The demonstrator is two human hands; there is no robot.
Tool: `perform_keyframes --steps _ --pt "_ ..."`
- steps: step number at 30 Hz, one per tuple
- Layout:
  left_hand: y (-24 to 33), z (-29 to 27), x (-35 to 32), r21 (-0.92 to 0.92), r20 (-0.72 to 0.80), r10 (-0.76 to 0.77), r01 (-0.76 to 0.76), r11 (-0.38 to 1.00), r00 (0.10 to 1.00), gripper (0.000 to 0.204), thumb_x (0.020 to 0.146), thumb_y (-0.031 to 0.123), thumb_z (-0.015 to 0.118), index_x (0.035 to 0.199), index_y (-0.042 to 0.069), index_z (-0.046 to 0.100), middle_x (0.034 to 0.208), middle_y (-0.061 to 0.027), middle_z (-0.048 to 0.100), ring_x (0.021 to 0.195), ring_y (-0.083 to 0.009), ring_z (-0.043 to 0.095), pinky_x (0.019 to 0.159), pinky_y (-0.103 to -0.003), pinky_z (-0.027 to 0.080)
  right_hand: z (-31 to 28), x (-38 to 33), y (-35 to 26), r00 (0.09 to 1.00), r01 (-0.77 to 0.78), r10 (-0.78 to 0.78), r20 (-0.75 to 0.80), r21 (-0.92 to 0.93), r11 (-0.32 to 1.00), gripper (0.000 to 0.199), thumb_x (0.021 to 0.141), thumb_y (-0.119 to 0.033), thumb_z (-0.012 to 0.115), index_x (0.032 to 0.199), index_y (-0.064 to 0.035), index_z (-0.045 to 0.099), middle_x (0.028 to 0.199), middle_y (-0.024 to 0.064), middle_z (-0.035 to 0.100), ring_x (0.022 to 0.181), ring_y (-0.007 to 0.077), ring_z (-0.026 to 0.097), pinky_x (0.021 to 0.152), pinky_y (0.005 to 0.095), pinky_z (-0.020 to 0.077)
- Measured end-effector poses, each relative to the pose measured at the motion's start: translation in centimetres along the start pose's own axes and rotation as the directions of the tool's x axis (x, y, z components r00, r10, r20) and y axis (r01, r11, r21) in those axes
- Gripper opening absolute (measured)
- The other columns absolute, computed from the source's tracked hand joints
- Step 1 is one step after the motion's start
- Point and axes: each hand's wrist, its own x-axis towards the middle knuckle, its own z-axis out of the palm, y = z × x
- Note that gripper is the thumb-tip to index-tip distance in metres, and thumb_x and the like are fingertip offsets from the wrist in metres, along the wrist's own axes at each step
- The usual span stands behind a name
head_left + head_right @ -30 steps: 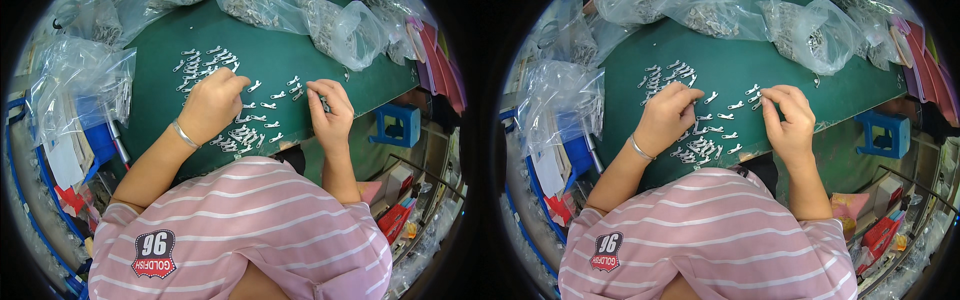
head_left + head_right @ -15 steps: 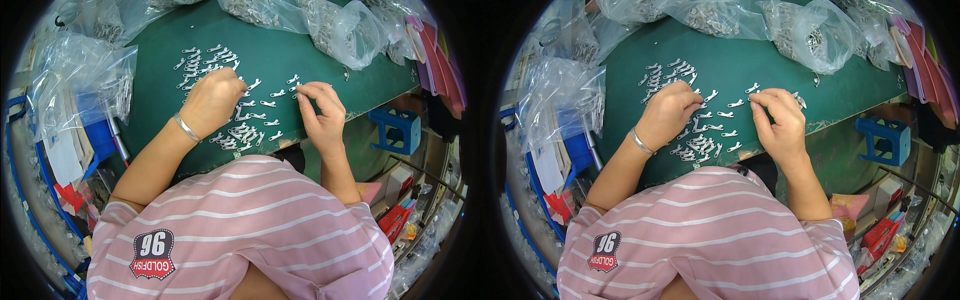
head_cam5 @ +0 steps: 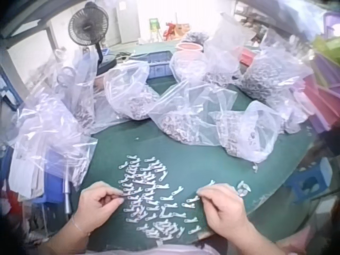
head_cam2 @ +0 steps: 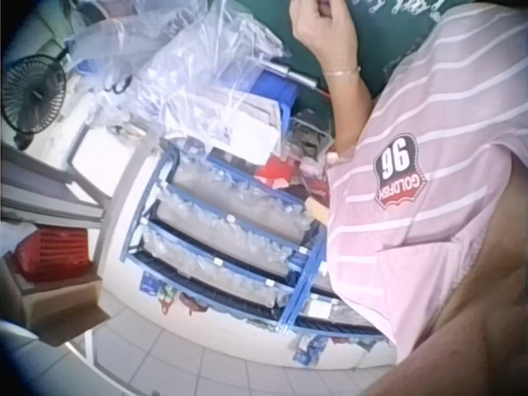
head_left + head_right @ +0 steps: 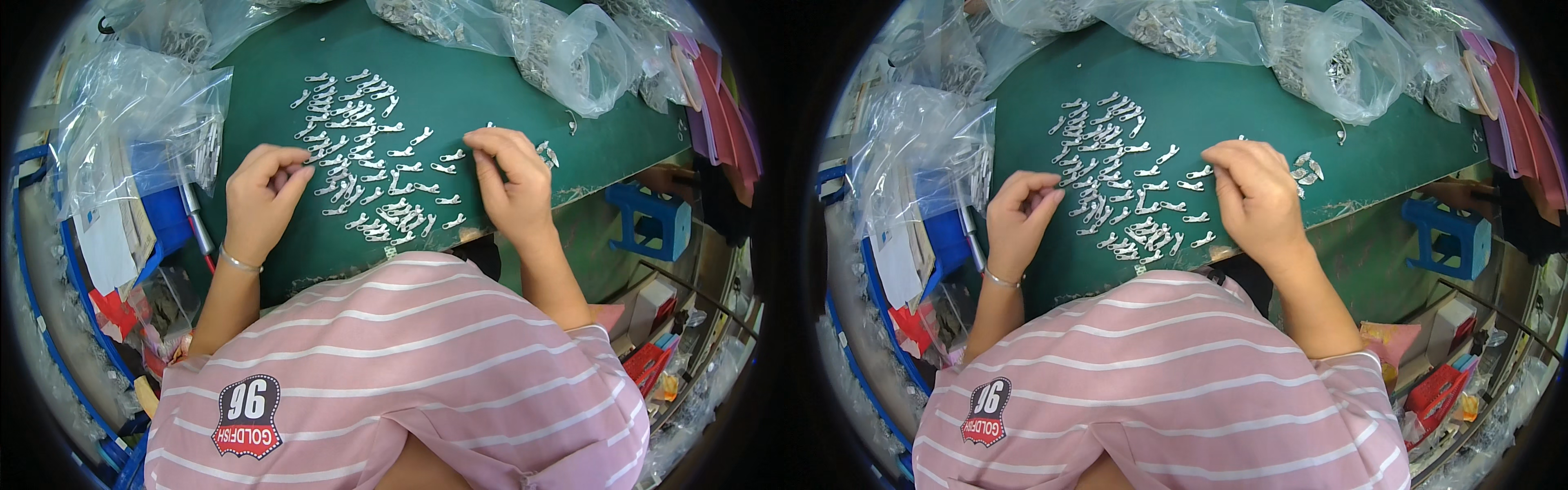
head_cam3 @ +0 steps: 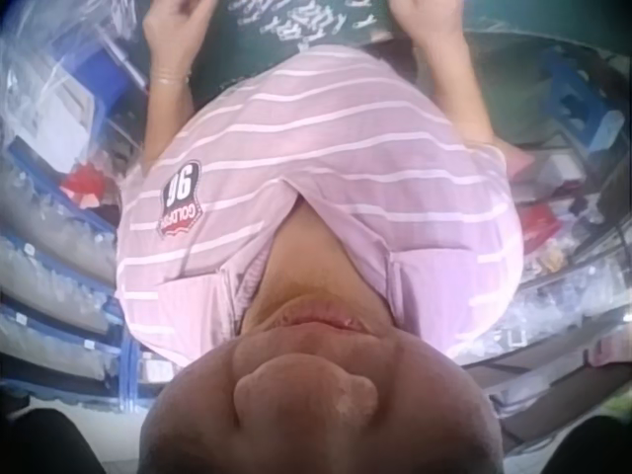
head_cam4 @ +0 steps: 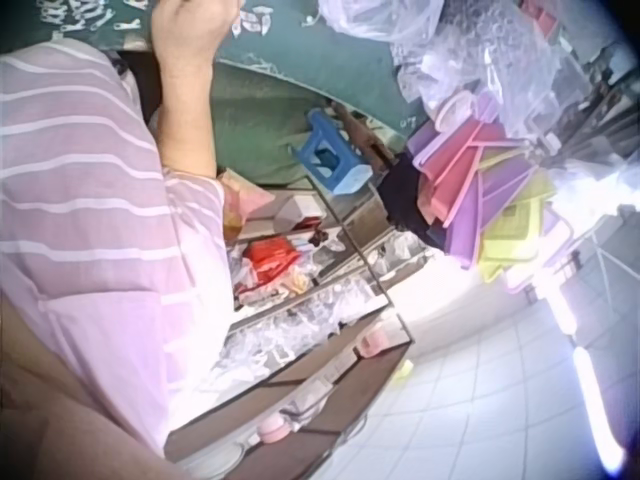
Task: The person sorts through a pile of small metal components on a table by hand, picking them up and placing them into various plastic bags.
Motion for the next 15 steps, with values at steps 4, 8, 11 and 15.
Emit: perform_keyframes --steps 4,8,11,15 --pt "-0.8 -1.3 -2.7 0.016 0.12 -0.107 0.106 0.994 0.987 0.042 0.075 0.0 0.084 0.114 0.002 0.069 0.092 0.0007 0.057 0.067 -0.0042 0.048 0.059 -0.017 0.039 -0.6 -0.3 -0.7 0.998 -0.04 0.037 0.042 0.063 0.997 0.017 0.085 0.004 0.068 0.101 0.0 0.071 0.097 0.0155 0.071 0.091 0.033 0.069 0.081 0.0395 0.0542" --pt "0.6 -1.6 -3.8 0.1 0.228 -0.187 0.168 0.981 0.955 0.096 0.056 0.014 0.096 0.141 0.004 0.052 0.107 -0.0053 0.051 0.071 -0.0112 0.049 0.063 -0.023 0.045 -0.4 -2.5 -1.9 0.98 0.03 -0.049 0.193 0.099 0.995 0.046 0.081 -0.007 0.078 0.124 0.0028 0.063 0.124 0.0216 0.065 0.113 0.0375 0.064 0.095 0.0402 0.0525" --pt "1.5 -0.8 -4.6 0.225 0.254 -0.123 0.066 0.972 0.959 0.123 0.046 0.028 0.099 0.149 0.0 0.038 0.12 -0.0162 0.051 0.095 -0.0299 0.061 0.082 -0.037 0.055 0.3 -4.2 -2.2 0.937 0.029 -0.064 0.343 0.105 0.994 0.095 0.074 -0.027 0.088 0.149 0.0022 0.037 0.156 0.0255 0.036 0.144 0.0421 0.037 0.117 0.0507 0.0318" --pt "2.3 1.0 -4.9 0.32 0.177 0.06 -0.115 0.94 0.982 0.118 0.047 0.028 0.098 0.146 -0.003 0.041 0.121 -0.0179 0.052 0.103 -0.0343 0.06 0.086 -0.038 0.053 1.7 -4.7 -2.8 0.918 0.089 -0.046 0.393 -0.092 0.992 0.128 0.062 -0.048 0.092 0.155 0.005 0.021 0.16 0.0351 0.016 0.149 0.0505 0.02 0.12 0.0552 0.0241"
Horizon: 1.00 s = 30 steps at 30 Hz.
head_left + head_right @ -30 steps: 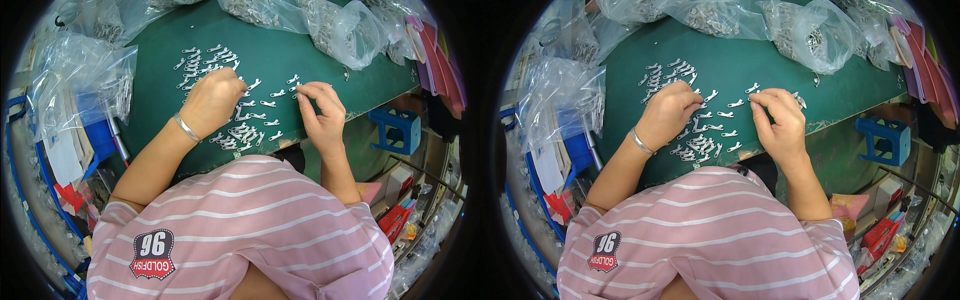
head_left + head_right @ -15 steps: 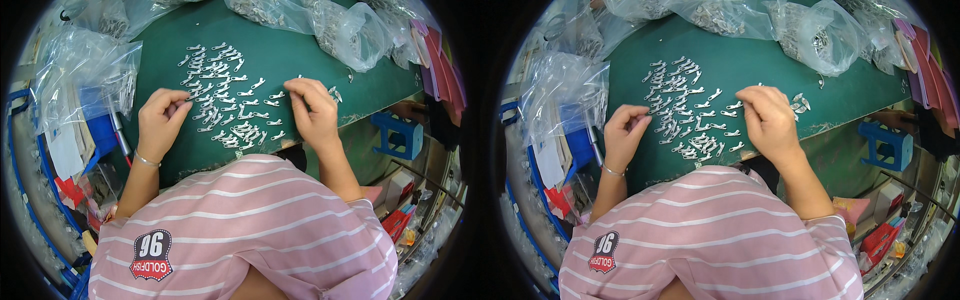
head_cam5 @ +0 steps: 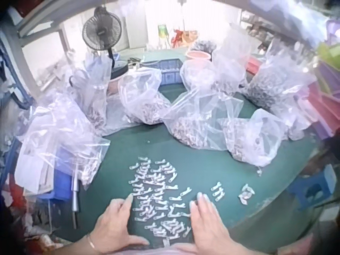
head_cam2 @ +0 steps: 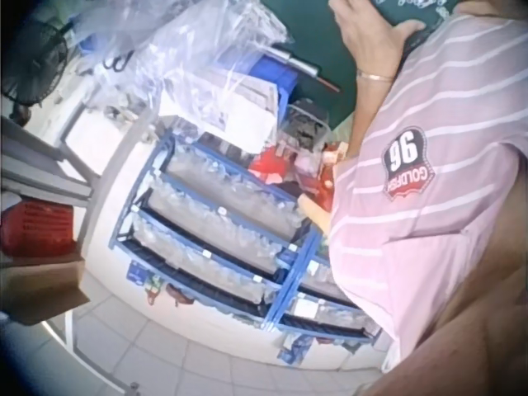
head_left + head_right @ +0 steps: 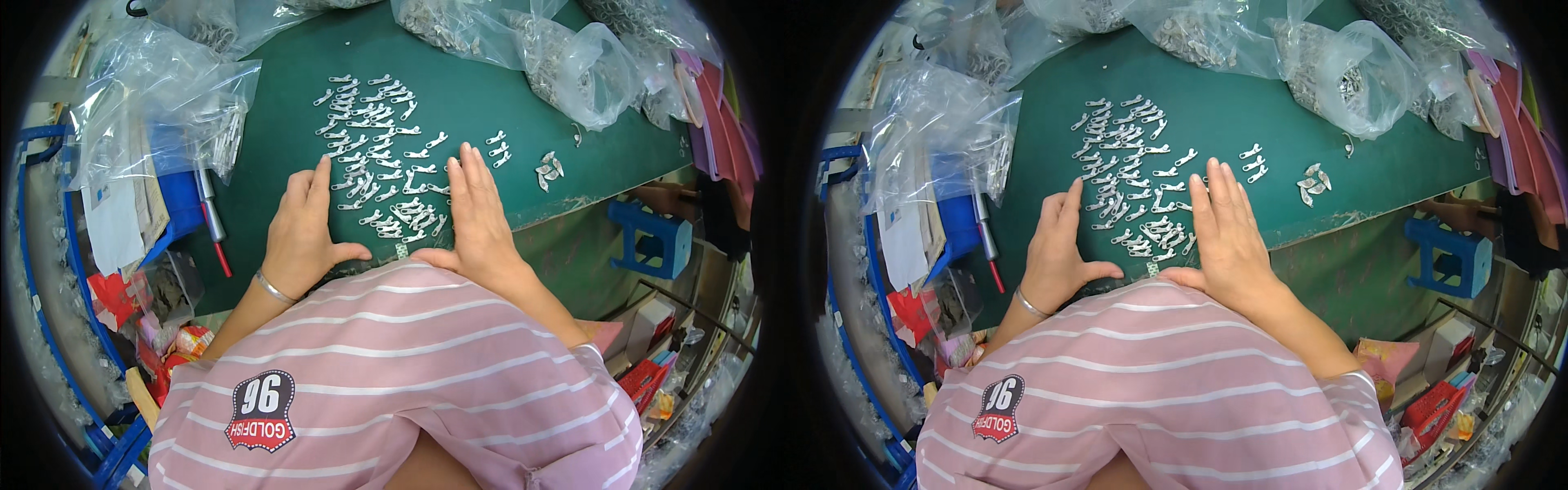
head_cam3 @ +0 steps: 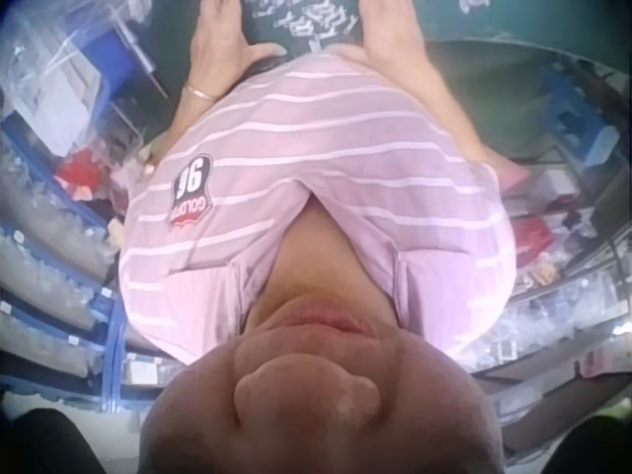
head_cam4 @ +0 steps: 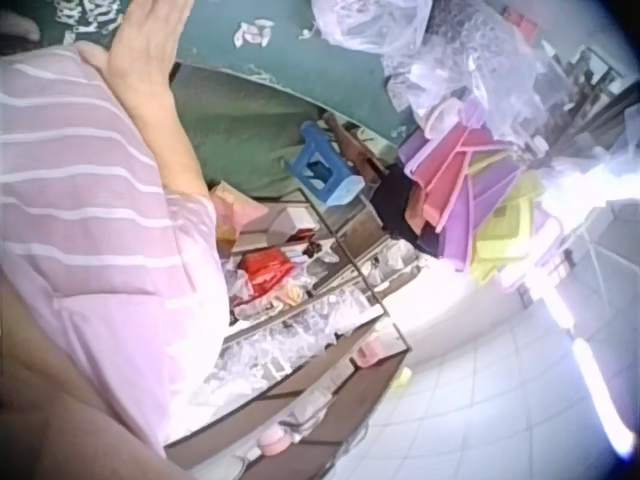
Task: The person sorts through a pile of small metal components on a table by hand, picking them up and placing them into various plastic bags.
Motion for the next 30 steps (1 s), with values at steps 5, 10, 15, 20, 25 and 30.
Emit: perform_keyframes --steps 5,10,15,20,25,30 --pt "-0.2 1.6 1.2 -0.197 -0.067 -0.005 -0.008 0.98 0.998 0.081 0.059 0.014 0.094 0.132 0.0 0.06 0.105 -0.0092 0.058 0.077 -0.0175 0.057 0.066 -0.029 0.051 2.6 2.8 -0.7 0.998 0.069 -0.068 0.019 -0.054 0.996 0.13 0.063 -0.054 0.089 0.154 0.0073 0.019 0.157 0.0396 0.016 0.147 0.054 0.021 0.119 0.0575 0.0245" --pt "-0.3 1.1 1.3 -0.342 -0.111 -0.032 -0.007 0.94 0.993 0.069 0.064 0.002 0.089 0.128 0.003 0.063 0.1 -0.0061 0.059 0.076 -0.0138 0.055 0.064 -0.026 0.049 2.4 3.7 -0.3 0.998 0.052 -0.05 -0.037 0.065 0.997 0.134 0.059 -0.05 0.092 0.154 0.0074 0.018 0.158 0.0383 0.016 0.147 0.0531 0.022 0.119 0.0563 0.025" --pt "-0.7 0.6 0.1 -0.314 -0.051 -0.05 0.031 0.949 0.997 0.069 0.064 0.002 0.088 0.128 0.004 0.063 0.104 -0.0071 0.059 0.078 -0.0149 0.055 0.066 -0.026 0.049 0.9 2.4 -0.4 1.0 -0.005 0.005 0.023 -0.003 1.0 0.141 0.053 -0.052 0.094 0.154 0.0089 0.016 0.158 0.0396 0.014 0.148 0.0537 0.018 0.12 0.057 0.022" --pt "-0.3 1.1 0.5 -0.442 0.014 -0.065 0.065 0.895 0.998 0.055 0.074 -0.004 0.08 0.126 0.004 0.064 0.1 -0.0079 0.062 0.087 -0.0166 0.062 0.071 -0.028 0.052 1.5 2.7 -0.3 0.999 0.031 -0.03 0.032 -0.036 0.999 0.142 0.053 -0.053 0.093 0.154 0.0096 0.015 0.158 0.0394 0.012 0.149 0.0534 0.017 0.12 0.0575 0.0215" --pt "-2.7 1.3 4.0 -0.265 -0.413 0.059 -0.182 0.947 0.909 0.033 0.089 0.002 0.07 0.122 0.004 0.066 0.119 -0.0106 0.067 0.105 -0.021 0.066 0.083 -0.03 0.052 1.7 4.1 0.1 0.998 0.065 -0.063 0.031 -0.074 0.995 0.144 0.053 -0.058 0.091 0.155 0.0084 0.014 0.158 0.0389 0.015 0.146 0.0551 0.022 0.119 0.0565 0.0244" --pt "-4.8 1.0 8.4 -0.369 -0.401 -0.087 -0.073 0.927 0.912 0.031 0.097 0.019 0.063 0.123 0.004 0.065 0.136 -0.0168 0.062 0.126 -0.0334 0.058 0.106 -0.038 0.045 1.7 4.4 0.4 0.996 0.06 -0.057 0.066 -0.053 0.997 0.145 0.052 -0.055 0.092 0.155 0.0076 0.013 0.159 0.0377 0.014 0.148 0.0528 0.02 0.12 0.057 0.0215"
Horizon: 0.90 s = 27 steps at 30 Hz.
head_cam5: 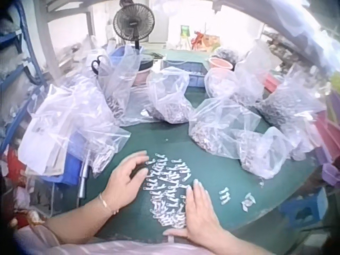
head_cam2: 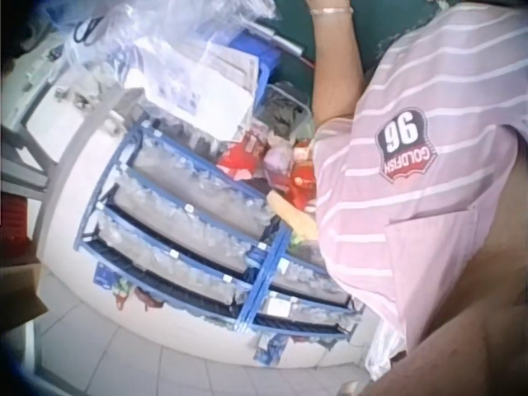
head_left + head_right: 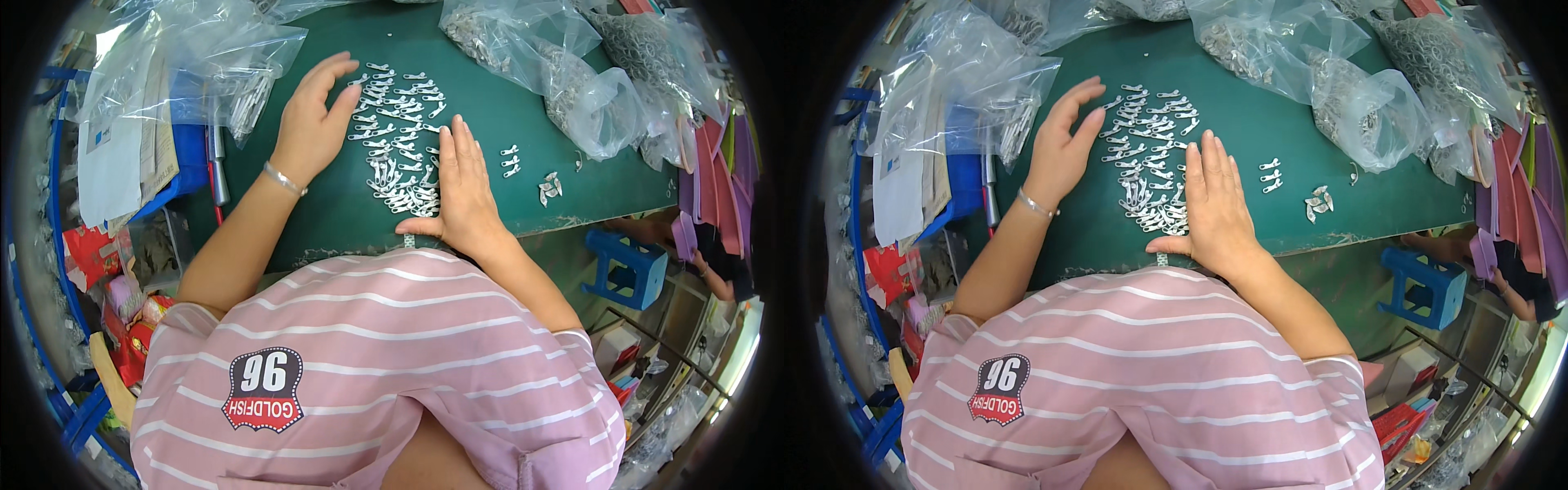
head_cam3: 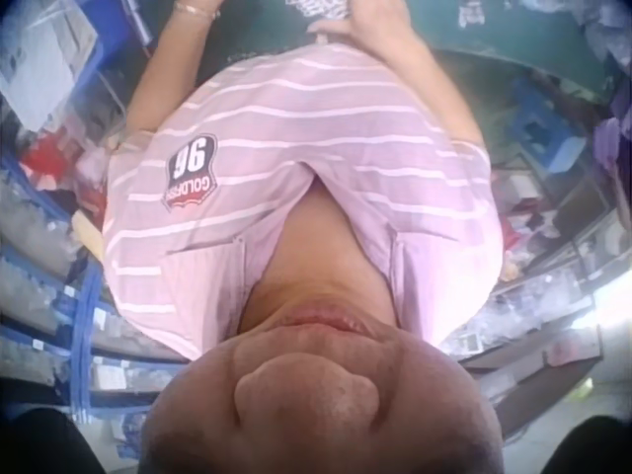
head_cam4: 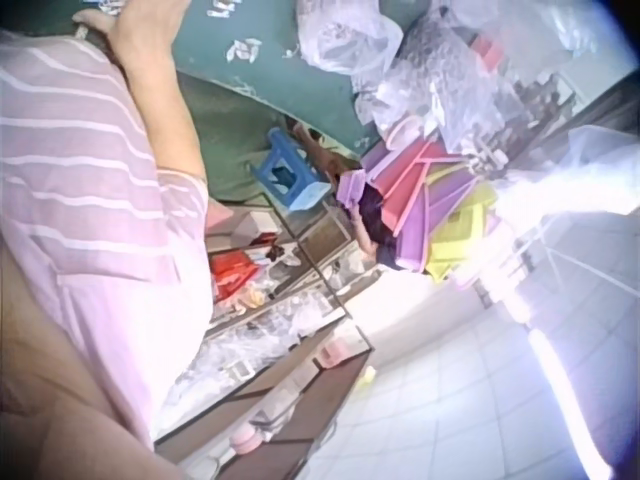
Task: The person sorts through a pile of small metal components on a table by hand, picking them up and placing them into various plastic bags.
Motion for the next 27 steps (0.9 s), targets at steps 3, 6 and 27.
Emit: perform_keyframes --steps 3,6,27 --pt "-1.4 1.5 1.2 -0.019 -0.021 -0.064 0.063 0.998 0.998 0.036 0.1 0.026 0.059 0.127 0.003 0.063 0.137 -0.0171 0.061 0.128 -0.0334 0.057 0.108 -0.039 0.044 -0.3 0.2 -0.3 1.0 -0.012 0.012 0.01 0.015 1.0 0.144 0.051 -0.053 0.093 0.155 0.0075 0.014 0.16 0.0369 0.014 0.149 0.0513 0.019 0.121 0.0575 0.0208" --pt "-2.1 3.1 1.9 -0.069 0.007 -0.139 0.139 0.988 0.99 0.041 0.102 0.031 0.055 0.13 0.003 0.061 0.137 -0.0178 0.061 0.128 -0.0343 0.057 0.109 -0.04 0.042 -0.5 0.1 -0.4 1.0 -0.023 0.022 0.019 0.013 1.0 0.143 0.051 -0.054 0.093 0.154 0.0079 0.016 0.159 0.0373 0.015 0.149 0.0515 0.019 0.12 0.0577 0.021" --pt "2.3 5.9 -1.2 -0.79 0.062 -0.489 0.342 0.509 0.87 0.042 0.11 0.027 0.04 0.13 -0.006 0.058 0.126 -0.0146 0.062 0.116 -0.0197 0.058 0.104 -0.033 0.045 3.9 9.8 -1.3 0.916 0.058 0.197 -0.349 0.604 0.795 0.019 0.081 0.003 0.065 0.099 -0.0017 0.067 0.108 0.0163 0.065 0.101 0.0343 0.062 0.09 0.0418 0.0509"
